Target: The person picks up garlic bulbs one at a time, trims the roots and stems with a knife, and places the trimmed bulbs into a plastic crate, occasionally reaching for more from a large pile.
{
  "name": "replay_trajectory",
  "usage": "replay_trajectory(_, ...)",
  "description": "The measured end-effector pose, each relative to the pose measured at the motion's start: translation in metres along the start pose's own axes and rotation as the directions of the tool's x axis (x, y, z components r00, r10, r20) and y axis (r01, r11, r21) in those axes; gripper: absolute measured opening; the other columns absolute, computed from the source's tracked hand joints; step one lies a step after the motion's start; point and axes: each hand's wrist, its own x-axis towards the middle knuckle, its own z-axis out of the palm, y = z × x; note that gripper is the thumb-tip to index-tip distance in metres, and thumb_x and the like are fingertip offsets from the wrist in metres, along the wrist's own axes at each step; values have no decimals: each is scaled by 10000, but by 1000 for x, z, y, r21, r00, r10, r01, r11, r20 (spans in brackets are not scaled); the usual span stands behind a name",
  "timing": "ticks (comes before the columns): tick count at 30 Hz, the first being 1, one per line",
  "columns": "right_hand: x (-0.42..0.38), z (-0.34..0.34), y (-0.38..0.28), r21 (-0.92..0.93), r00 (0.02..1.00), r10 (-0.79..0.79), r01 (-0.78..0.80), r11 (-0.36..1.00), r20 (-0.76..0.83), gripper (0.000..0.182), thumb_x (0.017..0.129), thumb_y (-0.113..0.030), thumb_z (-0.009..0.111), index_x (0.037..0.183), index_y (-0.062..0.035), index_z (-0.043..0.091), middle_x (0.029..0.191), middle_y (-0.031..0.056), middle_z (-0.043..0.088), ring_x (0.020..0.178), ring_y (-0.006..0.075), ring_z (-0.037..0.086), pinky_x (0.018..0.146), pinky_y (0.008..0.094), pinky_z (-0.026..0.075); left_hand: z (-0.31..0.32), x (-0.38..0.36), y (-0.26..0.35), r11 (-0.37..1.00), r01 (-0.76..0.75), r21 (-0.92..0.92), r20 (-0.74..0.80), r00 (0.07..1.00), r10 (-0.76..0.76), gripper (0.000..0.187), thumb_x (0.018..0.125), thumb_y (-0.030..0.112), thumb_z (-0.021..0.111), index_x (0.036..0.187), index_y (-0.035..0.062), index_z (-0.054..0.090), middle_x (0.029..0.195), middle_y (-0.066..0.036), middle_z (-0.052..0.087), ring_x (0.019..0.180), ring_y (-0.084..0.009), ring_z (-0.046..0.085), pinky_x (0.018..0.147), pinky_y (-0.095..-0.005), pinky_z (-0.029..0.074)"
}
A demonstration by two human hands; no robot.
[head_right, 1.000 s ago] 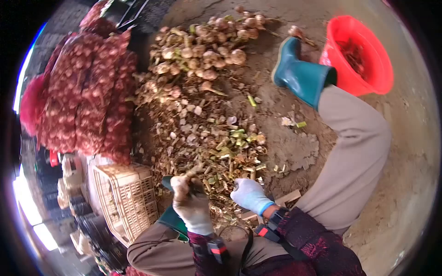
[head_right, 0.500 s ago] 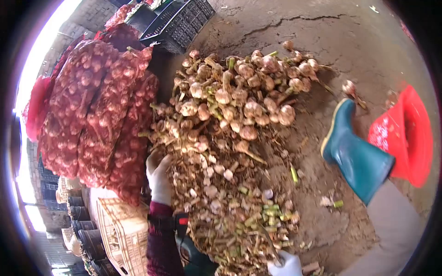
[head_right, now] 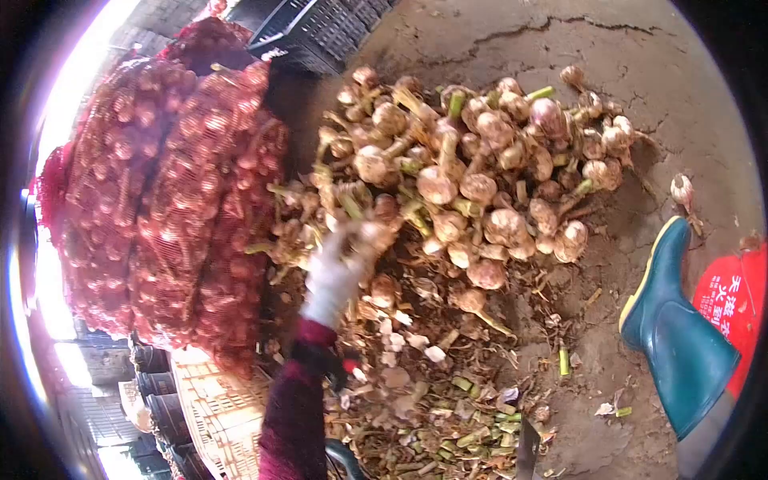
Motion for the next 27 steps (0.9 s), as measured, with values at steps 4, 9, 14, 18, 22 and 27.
replay_trajectory(4, 10, -13, 10, -209, 974, -219, 226, 951, 53, 175, 788, -74, 739, 822, -67, 567, 606, -64, 463, 483, 59, 442, 437, 255, 354, -6, -79, 74, 978, -148, -150, 383, 903, 195, 254, 814, 85, 664, 1068, 70, 652, 1039, -104, 678, 976, -209, 659, 884, -361, 529)
replay_trajectory(9, 31, -10, 0, -448, 951, -308, 276, 850, 2, 156, 802, -132, 727, 846, -49, 603, 600, 5, 547, 522, 155, 545, 506, 314, 437, -63, -15, 17, 985, 100, -138, 43, 995, -95, 301, 709, -23, 695, 1001, 19, 633, 984, -103, 654, 945, -198, 646, 856, -324, 530)
replay_trajectory(14, 45, -4, 9, -935, 904, -408, 248, 254, 130, 189, 782, -222, 661, 782, -93, 522, 667, 154, 595, 660, 404, 596, 597, 501, 473, -54, 82, -167, 866, 456, 206, 22, 882, -470, 662, 770, 426, 752, 1285, 64, 546, 1201, -215, 609, 1103, -350, 599, 941, -394, 481)
replay_trajectory(18, 32, -3, -18, -943, 916, -262, 327, 58, 302, 264, 774, -277, 686, 778, -66, 527, 710, 161, 591, 691, 390, 607, 629, 492, 492, -36, 39, -142, 901, 234, 365, 80, 956, -281, 442, 857, 362, 626, 1235, 135, 597, 1341, -190, 514, 1225, -387, 480, 1096, -531, 273)
replay_trajectory(22, 33, 18, -116, -907, 782, -464, 322, -271, 416, 233, 777, -240, 705, 822, -49, 579, 692, 132, 579, 672, 302, 607, 635, 423, 501, -61, -18, -111, 910, 325, 257, 294, 871, -394, 606, 792, 475, 667, 1309, 182, 548, 1444, -264, 379, 1338, -512, 299, 1142, -496, 257)
replay_trajectory(27, 122, 68, -285, -712, -73, -940, 634, -301, 333, 227, 771, -89, 718, 947, -15, 595, 839, 113, 630, 774, 260, 645, 727, 356, 528, -119, 14, -48, 889, 390, 240, 339, 825, -453, 623, 701, 290, 793, 1250, 63, 606, 1313, -187, 558, 1237, -342, 513, 1017, -401, 438)
